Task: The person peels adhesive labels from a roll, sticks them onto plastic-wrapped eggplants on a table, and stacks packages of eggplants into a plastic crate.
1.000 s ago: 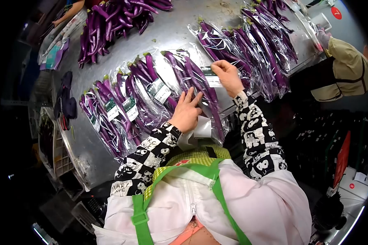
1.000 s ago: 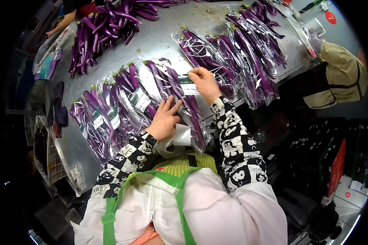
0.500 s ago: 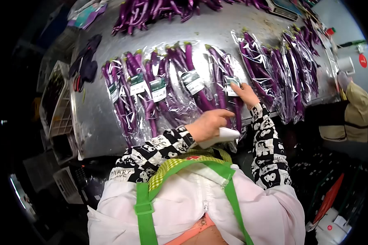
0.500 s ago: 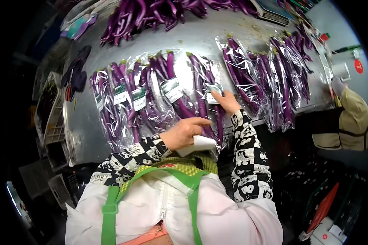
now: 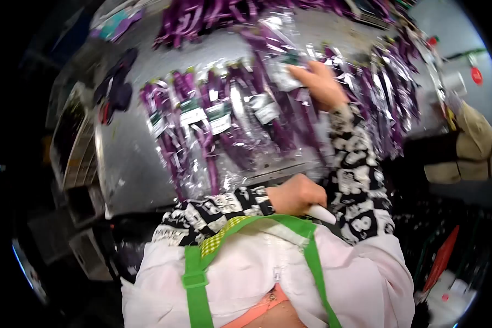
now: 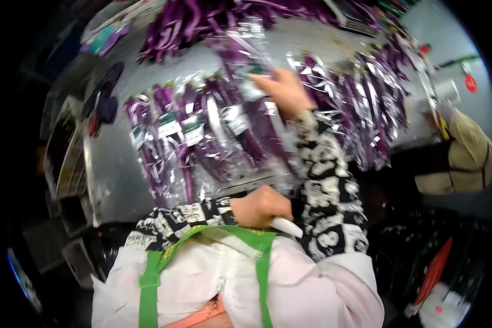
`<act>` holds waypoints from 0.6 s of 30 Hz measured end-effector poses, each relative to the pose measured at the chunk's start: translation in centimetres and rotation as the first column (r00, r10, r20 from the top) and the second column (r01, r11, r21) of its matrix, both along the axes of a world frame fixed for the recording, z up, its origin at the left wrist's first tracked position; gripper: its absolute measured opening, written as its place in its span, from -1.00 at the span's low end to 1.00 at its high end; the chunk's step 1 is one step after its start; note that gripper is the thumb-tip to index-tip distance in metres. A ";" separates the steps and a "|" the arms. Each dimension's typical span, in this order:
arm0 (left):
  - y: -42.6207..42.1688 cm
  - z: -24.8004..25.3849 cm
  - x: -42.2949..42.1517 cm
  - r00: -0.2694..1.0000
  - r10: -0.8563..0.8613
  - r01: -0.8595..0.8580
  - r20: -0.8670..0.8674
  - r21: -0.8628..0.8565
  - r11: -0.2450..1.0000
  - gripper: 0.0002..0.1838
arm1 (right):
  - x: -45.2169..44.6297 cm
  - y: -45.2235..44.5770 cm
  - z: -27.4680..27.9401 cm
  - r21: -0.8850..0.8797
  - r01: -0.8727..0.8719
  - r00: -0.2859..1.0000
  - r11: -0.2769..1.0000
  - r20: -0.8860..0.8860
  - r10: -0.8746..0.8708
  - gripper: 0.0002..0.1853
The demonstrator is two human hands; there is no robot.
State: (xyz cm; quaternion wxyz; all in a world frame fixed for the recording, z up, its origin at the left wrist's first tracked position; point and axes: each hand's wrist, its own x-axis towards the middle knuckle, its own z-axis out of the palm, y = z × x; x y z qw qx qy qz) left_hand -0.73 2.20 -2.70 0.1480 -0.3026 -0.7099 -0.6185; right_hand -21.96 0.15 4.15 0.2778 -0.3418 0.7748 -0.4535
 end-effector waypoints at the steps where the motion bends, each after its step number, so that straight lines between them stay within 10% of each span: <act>1: -0.1 0.0 -0.6 1.000 -0.029 0.028 0.005 0.026 0.999 -0.87 | 1.1 -1.2 -0.6 -0.074 0.024 0.993 0.997 0.115 -0.015 -0.47; 4: -0.6 0.8 -1.3 0.976 0.168 -0.193 0.140 0.187 0.963 -0.86 | 2.3 -2.7 -3.4 -0.135 0.065 0.976 0.989 0.215 -0.035 -0.28; 7: -1.7 1.1 -1.6 0.869 0.391 -0.453 0.303 0.172 0.875 -0.88 | -2.6 0.6 -9.5 0.022 0.212 0.716 0.977 -0.684 -0.140 -0.11; 10: -1.8 1.7 -2.2 0.736 0.475 -0.615 0.482 0.183 0.767 -0.93 | -6.4 6.9 -9.5 0.304 0.609 0.547 0.733 -0.830 -0.110 0.05; 18: -1.5 0.4 -2.8 0.793 0.315 -0.501 0.521 0.264 0.824 -0.96 | -6.2 12.3 -11.5 0.630 0.492 0.744 0.601 -0.663 0.086 0.11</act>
